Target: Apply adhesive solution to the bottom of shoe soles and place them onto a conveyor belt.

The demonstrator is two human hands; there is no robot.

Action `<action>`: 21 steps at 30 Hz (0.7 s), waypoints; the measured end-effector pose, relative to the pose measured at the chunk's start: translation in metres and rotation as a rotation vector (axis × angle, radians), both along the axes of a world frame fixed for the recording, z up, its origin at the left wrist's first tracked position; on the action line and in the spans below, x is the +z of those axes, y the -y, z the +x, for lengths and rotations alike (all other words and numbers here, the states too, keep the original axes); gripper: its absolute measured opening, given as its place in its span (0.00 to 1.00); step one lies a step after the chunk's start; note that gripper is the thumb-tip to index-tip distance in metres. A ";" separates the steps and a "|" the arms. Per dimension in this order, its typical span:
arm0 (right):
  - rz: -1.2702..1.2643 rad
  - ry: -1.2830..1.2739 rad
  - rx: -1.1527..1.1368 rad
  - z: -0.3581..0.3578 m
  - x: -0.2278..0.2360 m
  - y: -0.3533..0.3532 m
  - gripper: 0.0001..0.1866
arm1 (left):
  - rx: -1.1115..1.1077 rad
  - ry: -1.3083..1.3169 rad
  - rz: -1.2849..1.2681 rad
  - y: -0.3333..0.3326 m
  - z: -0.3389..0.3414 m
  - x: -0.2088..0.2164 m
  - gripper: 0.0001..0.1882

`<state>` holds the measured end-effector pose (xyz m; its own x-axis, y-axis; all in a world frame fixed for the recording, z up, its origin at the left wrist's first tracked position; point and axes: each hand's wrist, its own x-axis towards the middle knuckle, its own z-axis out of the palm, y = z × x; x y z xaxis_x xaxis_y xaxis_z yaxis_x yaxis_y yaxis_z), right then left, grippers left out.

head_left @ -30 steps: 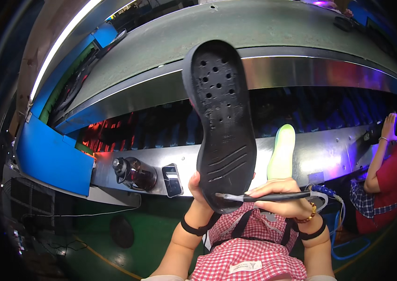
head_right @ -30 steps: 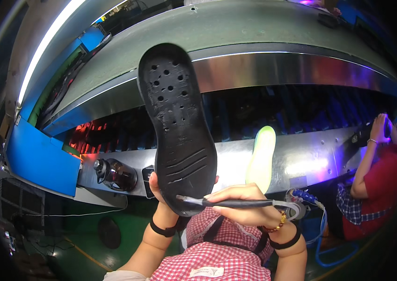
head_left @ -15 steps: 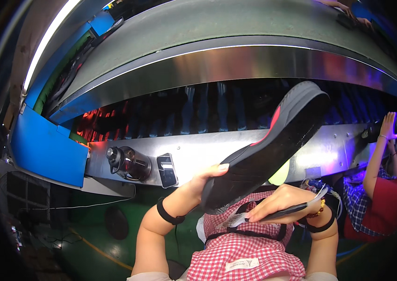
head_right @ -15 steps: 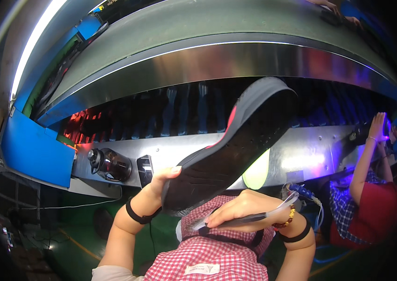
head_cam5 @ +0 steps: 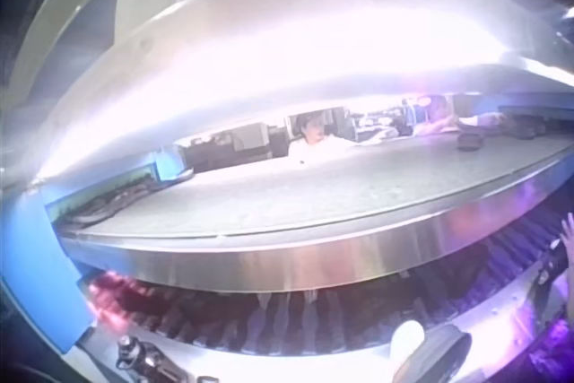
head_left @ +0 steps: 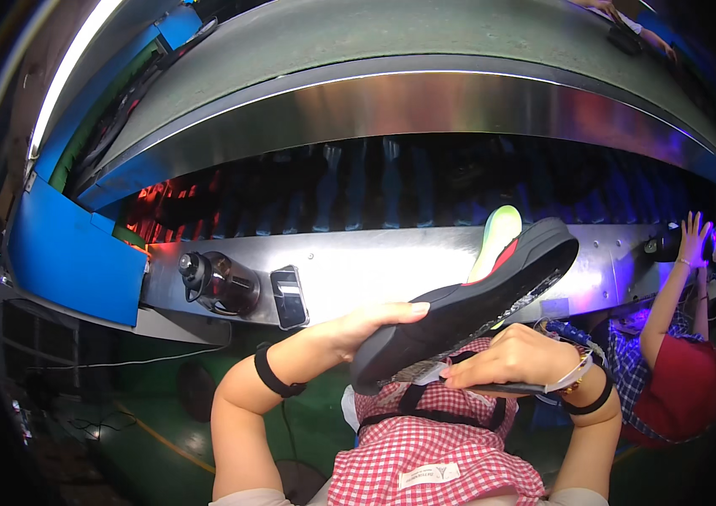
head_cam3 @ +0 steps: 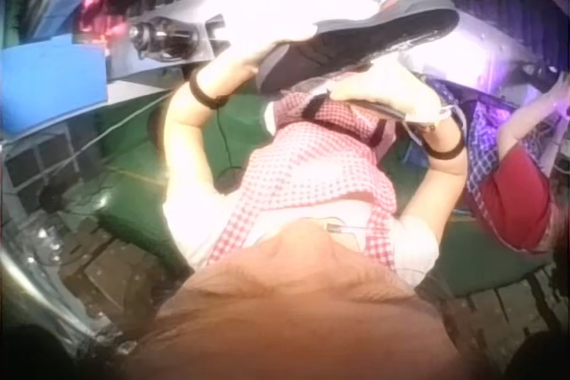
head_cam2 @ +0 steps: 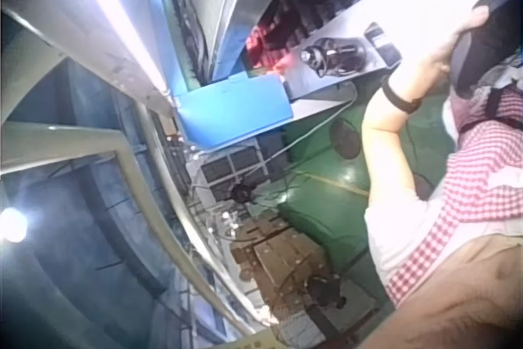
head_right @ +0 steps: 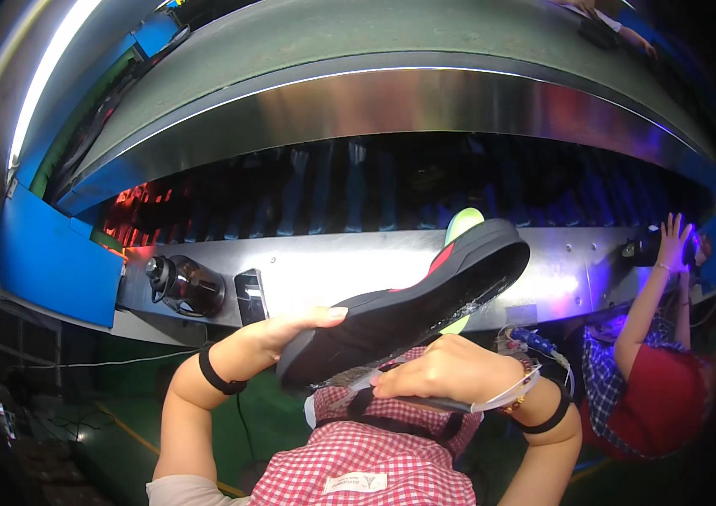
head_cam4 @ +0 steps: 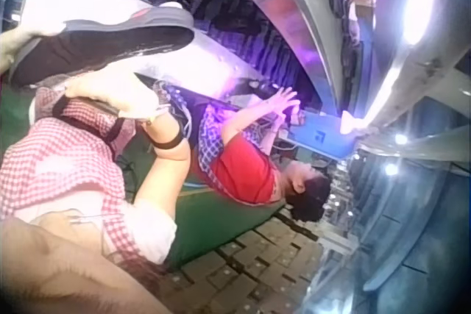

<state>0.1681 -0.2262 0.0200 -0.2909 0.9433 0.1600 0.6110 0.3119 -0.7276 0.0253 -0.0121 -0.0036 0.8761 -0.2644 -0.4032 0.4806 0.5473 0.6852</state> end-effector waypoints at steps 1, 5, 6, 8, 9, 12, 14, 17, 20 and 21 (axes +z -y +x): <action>0.020 -0.029 0.007 0.003 0.003 0.001 0.11 | -0.016 -0.034 0.054 0.000 -0.001 0.001 0.31; 0.011 -0.187 -0.044 0.013 0.008 0.002 0.16 | -0.032 -0.025 0.029 -0.004 -0.006 0.006 0.31; -0.039 -0.174 -0.020 0.012 0.008 0.002 0.16 | -0.048 -0.005 0.049 -0.005 -0.006 0.007 0.31; -0.091 -0.058 0.013 0.015 0.011 0.004 0.15 | -0.106 -0.104 0.104 -0.007 -0.007 0.009 0.31; -0.113 0.038 0.032 0.017 0.013 0.006 0.15 | -0.105 -0.060 0.082 -0.007 -0.007 0.010 0.31; -0.097 0.019 -0.018 0.022 0.019 0.007 0.15 | -0.073 -0.063 0.062 -0.007 -0.007 0.011 0.31; -0.061 -0.036 -0.077 0.023 0.021 0.005 0.16 | -0.062 -0.101 0.046 -0.007 -0.008 0.011 0.32; -0.141 0.174 0.008 0.022 0.024 0.004 0.15 | -0.118 -0.128 0.128 -0.007 -0.009 0.012 0.33; -0.124 0.091 -0.041 0.026 0.029 0.006 0.16 | -0.076 -0.099 0.107 -0.009 -0.012 0.014 0.34; -0.075 0.047 -0.075 0.029 0.030 0.006 0.16 | -0.073 -0.064 0.101 -0.010 -0.013 0.014 0.35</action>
<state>0.1972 -0.2322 0.0503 -0.2243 0.9716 0.0759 0.6644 0.2095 -0.7174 0.0121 -0.0018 0.0106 0.8278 -0.2816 -0.4853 0.5609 0.4388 0.7021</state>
